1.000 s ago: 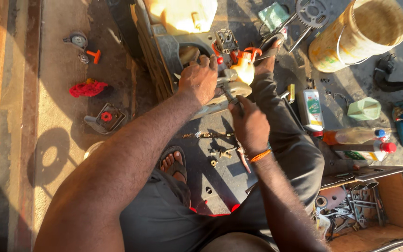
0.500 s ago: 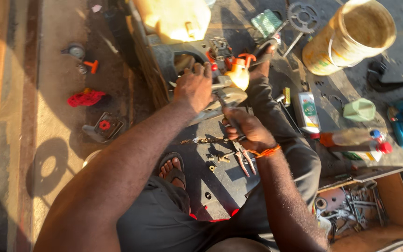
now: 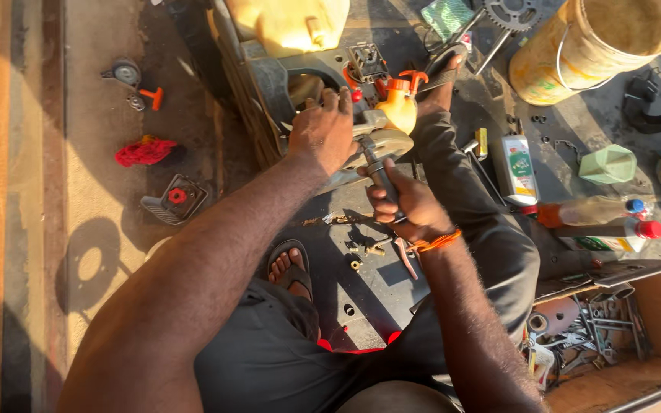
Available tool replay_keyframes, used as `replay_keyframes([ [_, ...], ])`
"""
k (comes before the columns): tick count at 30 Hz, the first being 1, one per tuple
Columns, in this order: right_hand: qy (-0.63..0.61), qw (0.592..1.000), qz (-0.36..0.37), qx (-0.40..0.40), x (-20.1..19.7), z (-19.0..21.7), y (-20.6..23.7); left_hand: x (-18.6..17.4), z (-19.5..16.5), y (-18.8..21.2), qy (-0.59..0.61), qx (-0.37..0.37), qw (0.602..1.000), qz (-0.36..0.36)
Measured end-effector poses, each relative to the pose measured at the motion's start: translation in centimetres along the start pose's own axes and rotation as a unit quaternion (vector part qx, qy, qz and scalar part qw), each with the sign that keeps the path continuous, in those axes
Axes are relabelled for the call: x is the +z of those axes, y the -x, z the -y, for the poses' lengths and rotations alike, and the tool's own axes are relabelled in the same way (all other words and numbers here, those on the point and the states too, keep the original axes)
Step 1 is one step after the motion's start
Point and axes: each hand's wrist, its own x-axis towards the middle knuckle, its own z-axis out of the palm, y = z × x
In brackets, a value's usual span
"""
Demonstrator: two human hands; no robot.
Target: The person sits on the ground repairing a small engine with an attached fuel tank. They use pliers and wrenches to loosen fittings, handle a fuel hose, remove and reposition small metal parts, and work on the engine assembly by hand.
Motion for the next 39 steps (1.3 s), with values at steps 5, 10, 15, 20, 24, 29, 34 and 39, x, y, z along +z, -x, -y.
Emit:
replay_keyframes([
  [5,-0.081,0.992,0.074,0.059,-1.3,1.2,0.4,-0.5,-0.2,-0.2,-0.036,0.001,0.999,-0.001],
  [10,0.510,0.823,-0.218,-0.125,1.7,0.5,0.9,-0.5,-0.2,-0.3,-0.040,0.004,0.999,0.010],
  [15,0.686,0.623,-0.312,-0.211,4.1,-2.2,1.4,-0.4,-0.6,-0.2,-0.038,-0.009,0.999,0.028],
  [20,0.100,0.994,-0.045,-0.017,0.7,0.1,0.4,-0.4,-0.6,-0.2,-0.035,-0.009,0.999,0.006],
  [24,-0.100,0.990,0.079,0.058,-1.4,0.9,0.2,-0.4,-0.5,-0.2,-0.044,0.002,0.999,-0.014],
  [29,0.335,0.930,-0.119,-0.090,0.3,0.7,1.0,-0.3,-0.4,-0.1,-0.038,0.001,0.999,0.012],
  [34,0.701,0.606,-0.305,-0.219,4.3,-1.3,2.1,-0.4,-0.5,-0.3,-0.040,-0.008,0.999,-0.002],
  [39,0.407,0.886,-0.189,-0.114,3.3,-0.7,1.1,-0.4,-0.7,-0.3,-0.049,-0.005,0.998,0.042],
])
